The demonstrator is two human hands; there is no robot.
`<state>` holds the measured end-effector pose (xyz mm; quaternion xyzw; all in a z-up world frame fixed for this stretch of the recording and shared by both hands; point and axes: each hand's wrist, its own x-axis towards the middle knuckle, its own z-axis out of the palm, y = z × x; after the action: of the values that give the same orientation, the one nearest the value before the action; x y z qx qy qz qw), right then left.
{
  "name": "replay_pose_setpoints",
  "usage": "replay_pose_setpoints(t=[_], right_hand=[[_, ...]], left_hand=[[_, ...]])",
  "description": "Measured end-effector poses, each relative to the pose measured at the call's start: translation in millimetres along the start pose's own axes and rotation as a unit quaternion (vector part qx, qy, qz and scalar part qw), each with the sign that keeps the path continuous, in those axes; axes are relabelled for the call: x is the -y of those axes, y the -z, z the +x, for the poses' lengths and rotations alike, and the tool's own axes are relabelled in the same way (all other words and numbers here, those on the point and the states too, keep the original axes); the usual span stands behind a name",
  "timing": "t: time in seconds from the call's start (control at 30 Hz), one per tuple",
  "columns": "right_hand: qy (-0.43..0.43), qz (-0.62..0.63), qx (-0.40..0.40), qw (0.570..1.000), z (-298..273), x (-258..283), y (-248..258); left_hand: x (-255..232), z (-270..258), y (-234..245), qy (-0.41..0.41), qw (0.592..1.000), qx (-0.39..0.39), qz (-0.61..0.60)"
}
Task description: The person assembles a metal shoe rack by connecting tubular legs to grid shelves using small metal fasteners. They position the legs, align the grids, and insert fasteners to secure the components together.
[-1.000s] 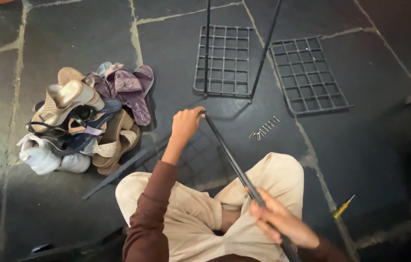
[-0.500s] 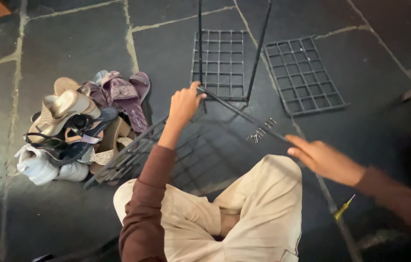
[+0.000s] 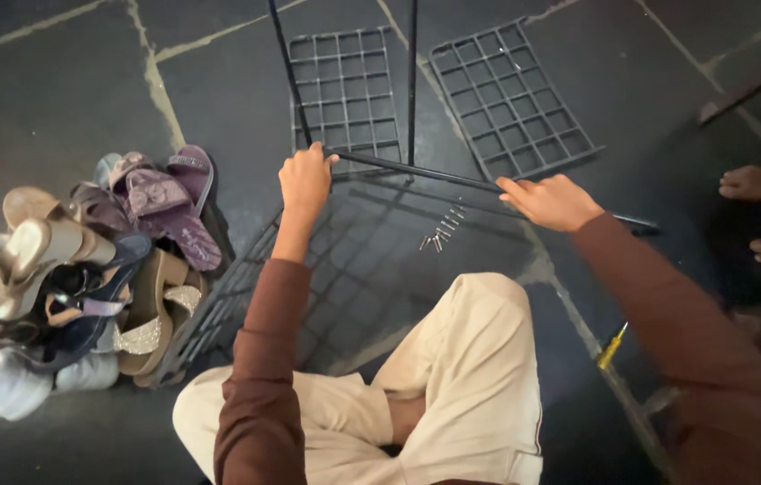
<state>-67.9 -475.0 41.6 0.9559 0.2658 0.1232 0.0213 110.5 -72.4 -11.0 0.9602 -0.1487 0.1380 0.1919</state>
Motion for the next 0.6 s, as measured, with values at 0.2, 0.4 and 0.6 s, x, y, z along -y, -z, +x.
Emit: replay_pose_setpoints(t=[0.2,0.4,0.6], right_hand=[[0.008,-0.099,-0.004,0.995,-1,-38,-33],[-0.014,-0.070,-0.050,0.996,1,-39,-55],[-0.087,0.004,-0.131,0.988,19,-40,-57]], left_hand=[[1,4,-23,-0.006,1.000,0.013,-0.002],[-15,-1,-16,0.029,0.998,0.047,0.009],[-17,2,-1,-0.008,0.996,0.065,-0.057]])
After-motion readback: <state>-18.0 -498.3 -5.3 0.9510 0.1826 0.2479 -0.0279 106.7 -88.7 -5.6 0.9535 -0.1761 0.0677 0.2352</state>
